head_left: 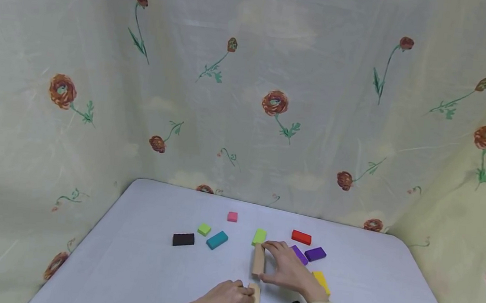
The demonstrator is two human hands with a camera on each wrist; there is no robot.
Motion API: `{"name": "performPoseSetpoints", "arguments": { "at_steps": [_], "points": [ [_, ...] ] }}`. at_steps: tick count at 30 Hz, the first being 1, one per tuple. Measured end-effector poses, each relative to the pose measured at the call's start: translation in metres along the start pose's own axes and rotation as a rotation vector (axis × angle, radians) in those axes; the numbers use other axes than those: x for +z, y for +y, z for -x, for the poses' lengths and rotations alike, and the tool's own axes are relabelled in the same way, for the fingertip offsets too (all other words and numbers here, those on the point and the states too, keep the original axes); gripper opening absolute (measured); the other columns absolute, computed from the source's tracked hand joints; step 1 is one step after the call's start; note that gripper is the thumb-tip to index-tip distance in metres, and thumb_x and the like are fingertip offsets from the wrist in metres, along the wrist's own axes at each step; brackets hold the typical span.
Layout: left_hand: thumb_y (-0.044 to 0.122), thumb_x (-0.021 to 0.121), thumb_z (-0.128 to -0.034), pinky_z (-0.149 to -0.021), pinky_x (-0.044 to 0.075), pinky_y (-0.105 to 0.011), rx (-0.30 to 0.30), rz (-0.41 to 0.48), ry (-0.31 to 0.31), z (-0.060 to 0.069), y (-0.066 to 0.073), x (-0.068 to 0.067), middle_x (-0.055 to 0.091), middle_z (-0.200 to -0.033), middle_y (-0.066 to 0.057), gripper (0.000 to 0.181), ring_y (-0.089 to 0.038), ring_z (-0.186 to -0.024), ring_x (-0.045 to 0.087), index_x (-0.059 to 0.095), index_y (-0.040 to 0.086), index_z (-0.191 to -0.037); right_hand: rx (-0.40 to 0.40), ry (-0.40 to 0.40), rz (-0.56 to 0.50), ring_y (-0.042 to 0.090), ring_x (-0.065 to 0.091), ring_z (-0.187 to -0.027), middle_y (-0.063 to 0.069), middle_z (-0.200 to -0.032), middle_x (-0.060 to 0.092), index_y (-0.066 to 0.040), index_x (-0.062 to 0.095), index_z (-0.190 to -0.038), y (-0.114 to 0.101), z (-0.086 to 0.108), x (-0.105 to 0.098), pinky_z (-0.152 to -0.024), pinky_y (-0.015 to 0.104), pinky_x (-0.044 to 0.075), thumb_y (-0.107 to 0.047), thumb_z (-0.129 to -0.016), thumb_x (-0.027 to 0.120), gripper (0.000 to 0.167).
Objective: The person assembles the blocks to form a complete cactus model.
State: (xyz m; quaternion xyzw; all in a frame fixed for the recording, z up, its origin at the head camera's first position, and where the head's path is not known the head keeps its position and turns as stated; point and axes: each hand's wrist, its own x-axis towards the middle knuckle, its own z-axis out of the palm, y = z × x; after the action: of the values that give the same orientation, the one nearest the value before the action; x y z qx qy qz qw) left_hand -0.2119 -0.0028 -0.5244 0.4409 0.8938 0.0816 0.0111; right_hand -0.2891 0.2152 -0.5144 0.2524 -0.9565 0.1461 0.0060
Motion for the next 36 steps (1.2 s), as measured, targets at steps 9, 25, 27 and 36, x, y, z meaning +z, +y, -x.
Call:
{"name": "performPoseSetpoints", "arguments": {
  "at_steps": [9, 25, 27, 36],
  "points": [
    [0.058, 0.061, -0.0847, -0.076, 0.048, -0.017, 0.007, 0.028, -0.016, -0.001, -0.001, 0.003, 0.065, -0.125, 0.009, 0.051, -0.003, -0.096, 0.058, 0.067, 0.023, -0.121, -0.013, -0.08, -0.004, 0.029, 0.048, -0.126, 0.008, -0.139, 0.053, -0.014, 0.053, -0.138, 0.0, 0.001, 0.011, -0.102, 0.053, 0.043, -0.061, -0.076, 0.07, 0.079],
    [0.058, 0.063, -0.0834, -0.078, 0.048, -0.018, -0.009, 0.033, 0.018, 0.0, -0.002, 0.001, 0.065, -0.125, 0.009, 0.049, -0.003, -0.099, 0.059, 0.069, 0.023, -0.118, 0.02, -0.111, -0.058, 0.028, 0.044, -0.132, 0.005, -0.143, 0.05, -0.016, 0.05, -0.141, 0.002, -0.004, 0.012, -0.105, 0.056, 0.039, -0.061, -0.081, 0.064, 0.075],
    [0.057, 0.063, -0.0834, -0.078, 0.048, -0.017, -0.014, 0.039, 0.015, 0.0, -0.002, 0.002, 0.065, -0.125, 0.009, 0.049, -0.003, -0.099, 0.059, 0.069, 0.023, -0.118, 0.02, -0.115, -0.058, 0.028, 0.044, -0.132, 0.005, -0.143, 0.05, -0.017, 0.05, -0.141, 0.002, -0.004, 0.012, -0.105, 0.057, 0.039, -0.061, -0.081, 0.065, 0.076],
    [0.057, 0.063, -0.0838, -0.078, 0.048, -0.017, -0.023, 0.05, -0.018, -0.001, -0.002, 0.002, 0.065, -0.125, 0.009, 0.049, -0.002, -0.097, 0.059, 0.068, 0.024, -0.119, 0.009, -0.115, -0.092, 0.028, 0.045, -0.13, 0.003, -0.141, 0.053, -0.018, 0.052, -0.139, 0.002, 0.0, 0.012, -0.104, 0.057, 0.039, -0.056, -0.08, 0.069, 0.073]
  ]
}}
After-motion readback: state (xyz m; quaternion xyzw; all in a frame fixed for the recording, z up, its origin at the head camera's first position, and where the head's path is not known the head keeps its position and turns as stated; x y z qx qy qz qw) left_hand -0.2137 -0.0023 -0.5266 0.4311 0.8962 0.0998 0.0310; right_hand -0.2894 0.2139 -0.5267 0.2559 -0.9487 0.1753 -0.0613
